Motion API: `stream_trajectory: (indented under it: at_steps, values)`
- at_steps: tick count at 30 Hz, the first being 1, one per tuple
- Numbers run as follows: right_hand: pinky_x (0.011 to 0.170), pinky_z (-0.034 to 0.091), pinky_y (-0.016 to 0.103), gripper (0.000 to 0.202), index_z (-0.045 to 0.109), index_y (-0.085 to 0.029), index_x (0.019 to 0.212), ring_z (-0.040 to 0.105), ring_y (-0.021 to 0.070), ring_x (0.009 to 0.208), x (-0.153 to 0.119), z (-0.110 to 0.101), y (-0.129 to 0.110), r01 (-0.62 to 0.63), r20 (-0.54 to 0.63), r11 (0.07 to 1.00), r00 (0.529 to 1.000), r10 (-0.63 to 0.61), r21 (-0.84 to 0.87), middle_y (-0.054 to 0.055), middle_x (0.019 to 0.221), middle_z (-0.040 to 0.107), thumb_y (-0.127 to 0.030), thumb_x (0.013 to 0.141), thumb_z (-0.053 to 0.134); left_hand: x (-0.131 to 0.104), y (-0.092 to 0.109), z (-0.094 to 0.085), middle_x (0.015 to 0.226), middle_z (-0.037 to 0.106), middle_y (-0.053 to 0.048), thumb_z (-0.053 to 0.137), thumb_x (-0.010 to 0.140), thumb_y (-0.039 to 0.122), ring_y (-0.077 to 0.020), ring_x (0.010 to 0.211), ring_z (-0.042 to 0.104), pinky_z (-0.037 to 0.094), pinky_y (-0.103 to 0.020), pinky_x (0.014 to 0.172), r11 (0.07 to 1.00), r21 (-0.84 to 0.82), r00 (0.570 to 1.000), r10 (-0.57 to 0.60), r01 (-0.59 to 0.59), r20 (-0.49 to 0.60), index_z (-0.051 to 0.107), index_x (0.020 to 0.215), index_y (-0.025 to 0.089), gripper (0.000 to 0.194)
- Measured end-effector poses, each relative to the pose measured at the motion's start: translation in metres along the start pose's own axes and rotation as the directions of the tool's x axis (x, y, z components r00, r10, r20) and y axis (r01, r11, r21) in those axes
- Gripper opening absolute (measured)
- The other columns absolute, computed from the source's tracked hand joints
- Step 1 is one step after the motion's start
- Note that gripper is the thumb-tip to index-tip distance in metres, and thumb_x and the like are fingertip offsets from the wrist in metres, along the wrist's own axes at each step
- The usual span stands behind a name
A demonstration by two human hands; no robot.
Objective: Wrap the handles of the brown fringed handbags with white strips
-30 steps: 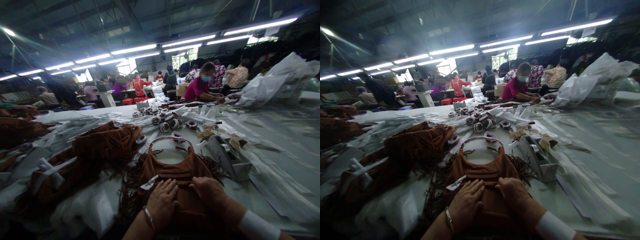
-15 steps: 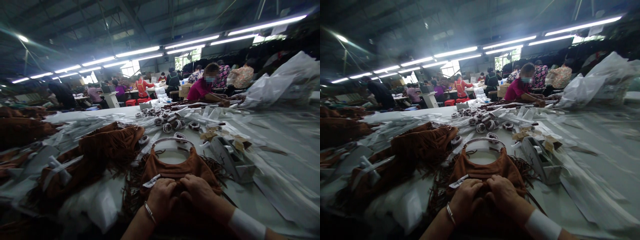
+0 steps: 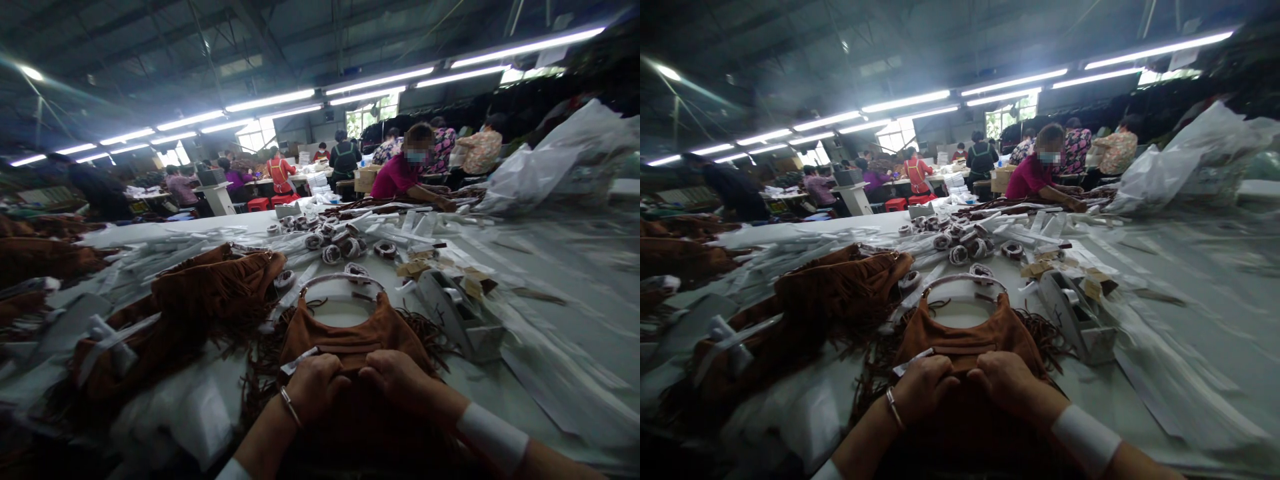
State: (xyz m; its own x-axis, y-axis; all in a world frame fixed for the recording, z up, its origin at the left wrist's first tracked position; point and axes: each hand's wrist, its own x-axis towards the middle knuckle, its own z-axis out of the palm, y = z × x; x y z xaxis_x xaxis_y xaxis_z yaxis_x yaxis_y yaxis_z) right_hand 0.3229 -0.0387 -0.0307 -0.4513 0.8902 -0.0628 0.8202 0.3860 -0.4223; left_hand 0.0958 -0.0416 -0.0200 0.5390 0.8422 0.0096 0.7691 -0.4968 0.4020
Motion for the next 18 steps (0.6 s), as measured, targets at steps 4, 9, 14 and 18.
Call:
stream_trajectory:
  at_steps: [4,9,14,18]
  values:
    - [0.082,0.043,0.032,0.017,0.068,-0.018,0.095,0.063,0.0238,0.094,0.001,-0.002,-0.010,0.113,-0.028,0.992,0.993,-0.115,-0.056,0.008,0.102,0.070,-0.030,0.089,0.058,0.002,-0.001,-0.001,0.085,0.068,-0.003,0.060,0.090,0.032,-0.0203,0.080,0.062,0.042,-0.031,0.068,0.999,0.049,1.000,-0.004,0.004,0.005,0.059,0.081,0.020,0.016]
    - [0.071,0.040,0.025,0.013,0.068,-0.019,0.091,0.062,0.0169,0.082,0.004,0.004,-0.009,0.144,-0.029,0.985,0.989,-0.142,0.093,0.002,0.091,0.071,-0.021,0.081,0.061,-0.003,0.004,-0.003,0.092,0.066,-0.004,0.060,0.086,0.021,-0.0196,0.087,0.061,0.044,-0.030,0.075,0.998,0.017,0.997,0.054,-0.053,-0.062,0.060,0.080,0.020,0.006]
    - [0.055,0.029,0.023,0.008,0.066,-0.017,0.074,0.058,0.0138,0.066,0.012,0.005,0.003,0.086,0.029,0.993,0.996,-0.089,0.080,0.000,0.072,0.068,-0.024,0.076,0.067,-0.006,0.006,-0.006,0.092,0.068,-0.006,0.054,0.090,0.022,-0.0215,0.086,0.063,0.046,-0.031,0.075,0.992,0.122,1.000,0.005,-0.002,-0.022,0.058,0.086,0.020,0.006]
    - [0.059,0.035,0.024,0.022,0.070,-0.018,0.080,0.067,0.0186,0.074,0.015,0.004,0.001,0.049,0.044,0.999,0.998,-0.049,-0.017,0.005,0.082,0.074,-0.036,0.088,0.061,-0.001,0.000,-0.009,0.088,0.071,-0.007,0.047,0.096,0.034,-0.0233,0.084,0.068,0.047,-0.031,0.071,0.972,0.217,0.994,-0.103,0.093,0.032,0.061,0.091,0.021,0.020]
